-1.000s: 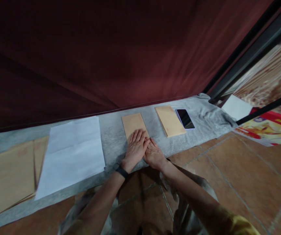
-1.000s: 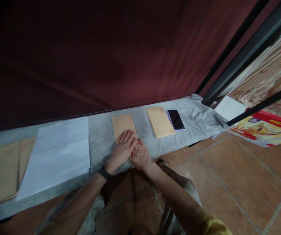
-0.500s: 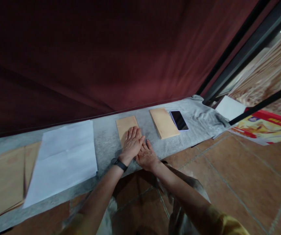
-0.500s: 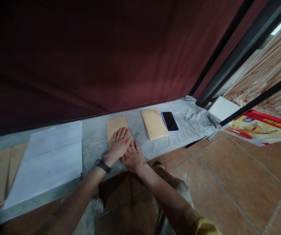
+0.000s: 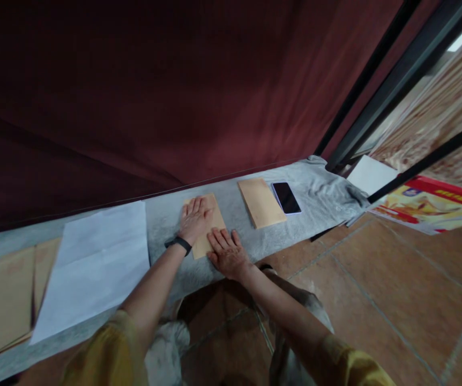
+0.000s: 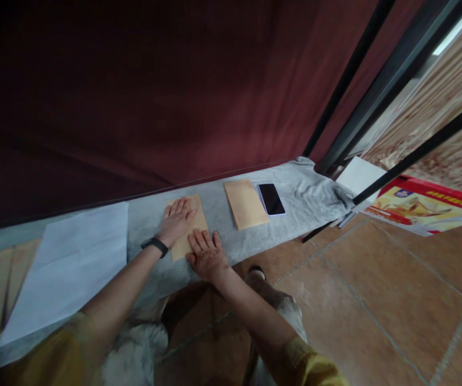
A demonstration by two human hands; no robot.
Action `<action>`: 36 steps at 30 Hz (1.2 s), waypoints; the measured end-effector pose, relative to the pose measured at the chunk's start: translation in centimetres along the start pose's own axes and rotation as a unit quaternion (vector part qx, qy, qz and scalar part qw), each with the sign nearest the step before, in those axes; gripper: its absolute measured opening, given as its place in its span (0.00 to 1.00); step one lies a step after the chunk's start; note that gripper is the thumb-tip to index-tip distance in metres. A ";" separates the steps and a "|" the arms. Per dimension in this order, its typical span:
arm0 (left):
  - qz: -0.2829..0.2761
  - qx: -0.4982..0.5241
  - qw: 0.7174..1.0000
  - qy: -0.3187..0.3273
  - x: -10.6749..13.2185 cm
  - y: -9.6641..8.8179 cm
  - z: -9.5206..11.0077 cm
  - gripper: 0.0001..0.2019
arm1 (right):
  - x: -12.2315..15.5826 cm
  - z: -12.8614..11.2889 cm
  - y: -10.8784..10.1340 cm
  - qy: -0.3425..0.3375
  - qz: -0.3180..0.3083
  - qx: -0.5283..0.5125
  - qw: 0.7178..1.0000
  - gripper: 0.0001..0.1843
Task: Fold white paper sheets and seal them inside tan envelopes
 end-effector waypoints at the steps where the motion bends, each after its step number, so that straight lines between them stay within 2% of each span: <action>1: 0.000 0.004 1.000 -0.012 0.1 -0.2 -0.8 0.31 | 0.0 0.0 0.1 -0.001 -0.002 -0.002 1.000 0.32; 4: -0.006 0.017 0.999 -0.049 1.2 -0.4 -2.4 0.31 | -0.1 0.1 0.2 0.002 -0.011 -0.013 1.000 0.32; 6: 0.001 0.038 0.998 -0.054 2.8 -0.2 -2.5 0.31 | -0.2 0.2 0.3 0.006 -0.019 -0.022 1.000 0.33; 10: 0.021 0.099 0.995 0.025 7.3 1.1 0.5 0.31 | -0.2 0.1 0.1 0.008 -0.038 -0.032 0.999 0.32; 14: 0.011 0.091 0.991 0.098 11.3 3.1 3.5 0.30 | -0.1 0.1 -0.2 0.011 -0.048 -0.023 0.999 0.30; 21: 0.051 0.005 0.991 0.127 16.4 3.5 4.0 0.36 | 1.0 0.5 -0.5 0.010 0.018 0.005 1.000 0.29; 26: 0.057 -0.026 0.988 0.139 18.0 3.0 4.6 0.38 | 1.6 2.1 -0.4 0.105 0.065 -0.003 0.992 0.28; 32: 0.055 -0.029 0.991 0.118 18.6 2.4 4.0 0.41 | 2.9 4.0 -1.3 0.195 0.094 0.013 0.976 0.28; 34: 0.051 -0.023 0.991 0.120 18.8 2.4 3.9 0.41 | 3.1 3.7 -1.9 0.189 0.102 0.014 0.977 0.29; 36: 0.046 -0.013 0.992 0.120 18.9 2.5 3.8 0.40 | 3.0 2.2 -2.0 0.118 0.095 0.012 0.988 0.30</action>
Point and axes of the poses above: each hand's wrist, its own x-axis away from the middle knuckle, its own y-axis out of the palm, z = x × y, the point moved 8 cm from there along -x, towards the middle knuckle, and after that the axes turned 12 degrees about -z, right-handed, at the moved point
